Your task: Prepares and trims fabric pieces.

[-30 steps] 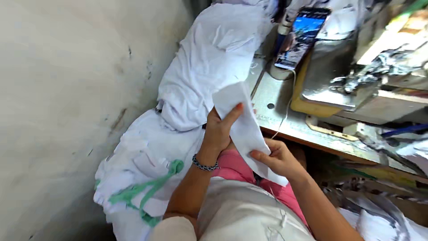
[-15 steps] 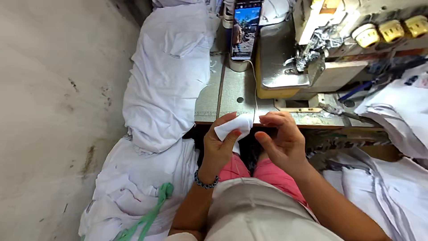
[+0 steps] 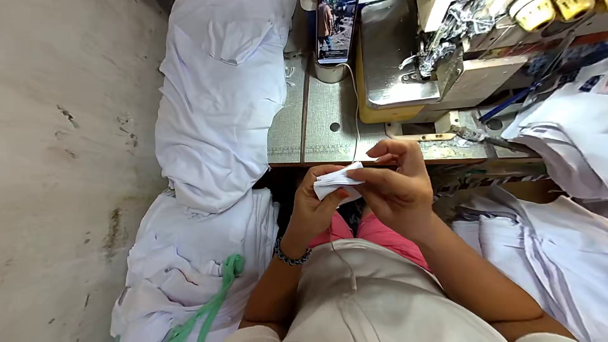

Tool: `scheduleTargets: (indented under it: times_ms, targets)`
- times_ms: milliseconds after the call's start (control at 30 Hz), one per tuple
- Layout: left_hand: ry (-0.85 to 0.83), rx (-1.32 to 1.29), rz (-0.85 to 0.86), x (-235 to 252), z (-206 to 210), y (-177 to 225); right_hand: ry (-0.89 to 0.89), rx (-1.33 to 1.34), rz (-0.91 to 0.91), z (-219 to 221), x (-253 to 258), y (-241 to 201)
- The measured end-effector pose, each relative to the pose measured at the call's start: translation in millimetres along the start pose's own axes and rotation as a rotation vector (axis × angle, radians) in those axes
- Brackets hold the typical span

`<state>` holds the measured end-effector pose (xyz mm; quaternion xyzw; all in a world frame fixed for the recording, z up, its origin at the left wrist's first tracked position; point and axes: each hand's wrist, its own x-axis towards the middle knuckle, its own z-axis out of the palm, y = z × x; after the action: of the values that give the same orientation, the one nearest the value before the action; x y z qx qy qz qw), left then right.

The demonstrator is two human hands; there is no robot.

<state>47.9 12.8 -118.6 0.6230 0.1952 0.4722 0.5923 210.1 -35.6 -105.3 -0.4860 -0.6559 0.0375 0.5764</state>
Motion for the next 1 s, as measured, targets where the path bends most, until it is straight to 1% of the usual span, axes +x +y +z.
scheduleTargets:
  times_ms: [67, 133, 233, 367, 433, 533, 600, 633, 700, 767, 833, 900, 1000]
  targets:
    - [0.037, -0.12, -0.092, -4, 2, -3, 0.058, -0.085, -0.115, 7, -5, 5]
    - [0.048, -0.227, -0.167, -7, 2, -6, 0.081, -0.121, -0.172, 11, -11, 11]
    - [0.01, -0.393, -0.214, -11, 0, -10, 0.098, -0.127, -0.216, 14, -17, 17]
    - [-0.032, -0.787, -0.291, -9, 2, -7, 0.118, -0.154, -0.255, 15, -20, 19]
    - [0.036, -0.886, -0.381, -8, 5, -4, 0.106, -0.207, -0.294, 13, -19, 19]
    - [0.138, -0.936, -0.494, -6, 8, -3, 0.086, -0.275, -0.356, 13, -19, 24]
    - [0.173, -0.895, -0.512, -7, 10, -4, 0.077, -0.263, -0.363, 13, -19, 26]
    - [0.19, -0.831, -0.525, -6, 10, -3, 0.066, -0.226, -0.346, 12, -19, 24]
    - [0.19, -0.662, -0.483, -3, 9, -1, 0.0, -0.086, -0.252, 4, -15, 8]
    - [0.14, -0.426, -0.346, -2, 3, 1, -0.072, 0.116, -0.098, -8, -8, -11]
    - [0.073, -0.242, -0.178, -1, -3, 2, -0.112, 0.249, 0.04, -14, -1, -17]
    - [-0.003, -0.131, -0.046, -1, -4, 3, -0.141, 0.286, 0.127, -18, 3, -12]
    - [-0.071, -0.046, 0.03, -2, -2, 7, -0.144, 0.327, 0.246, -19, 4, -8]
